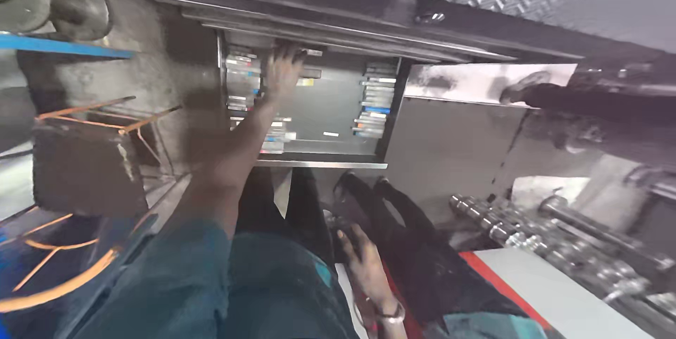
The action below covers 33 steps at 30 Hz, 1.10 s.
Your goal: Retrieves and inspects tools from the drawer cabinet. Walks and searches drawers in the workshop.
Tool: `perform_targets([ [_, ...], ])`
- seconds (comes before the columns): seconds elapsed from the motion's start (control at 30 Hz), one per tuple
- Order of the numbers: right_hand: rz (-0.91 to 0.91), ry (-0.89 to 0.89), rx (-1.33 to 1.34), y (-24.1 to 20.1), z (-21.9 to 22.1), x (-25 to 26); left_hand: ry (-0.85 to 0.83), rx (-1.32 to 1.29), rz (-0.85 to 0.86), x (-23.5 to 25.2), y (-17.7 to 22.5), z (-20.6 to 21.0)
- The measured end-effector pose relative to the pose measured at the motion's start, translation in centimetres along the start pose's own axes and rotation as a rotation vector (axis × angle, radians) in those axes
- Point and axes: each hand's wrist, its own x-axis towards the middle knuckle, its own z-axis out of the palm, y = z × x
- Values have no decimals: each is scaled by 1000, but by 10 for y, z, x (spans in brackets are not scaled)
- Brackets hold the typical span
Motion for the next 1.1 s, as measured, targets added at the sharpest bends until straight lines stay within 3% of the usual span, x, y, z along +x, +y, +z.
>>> perform_targets([
  [0.1, -7, 26, 48, -4, -10, 2, -22, 22, -19, 3, 1, -3],
  [0.2, -24, 59, 79, -1, -13, 3, 74, 1, -8, 18, 3, 3],
  [0.33, -9, 47, 84, 7, -5, 0, -10, -116, -50, 24, 7, 12],
  [0.43, 22, 34, 74, 13, 2, -7, -8, -53, -104, 19, -1, 25],
  [0.53, 21, 29, 134, 17, 11, -10, -120, -24, -106, 21, -6, 15],
  [0.67, 49, -16, 68, 18, 19, -5, -66, -15, -42, 28, 3, 18],
  [0.93, 18, 27, 53, 15, 19, -11, -294, -23, -234, 31, 14, -8],
  [1.1, 16, 26, 57, 18, 26, -12, -256, -75, -89, 5, 9, -4],
])
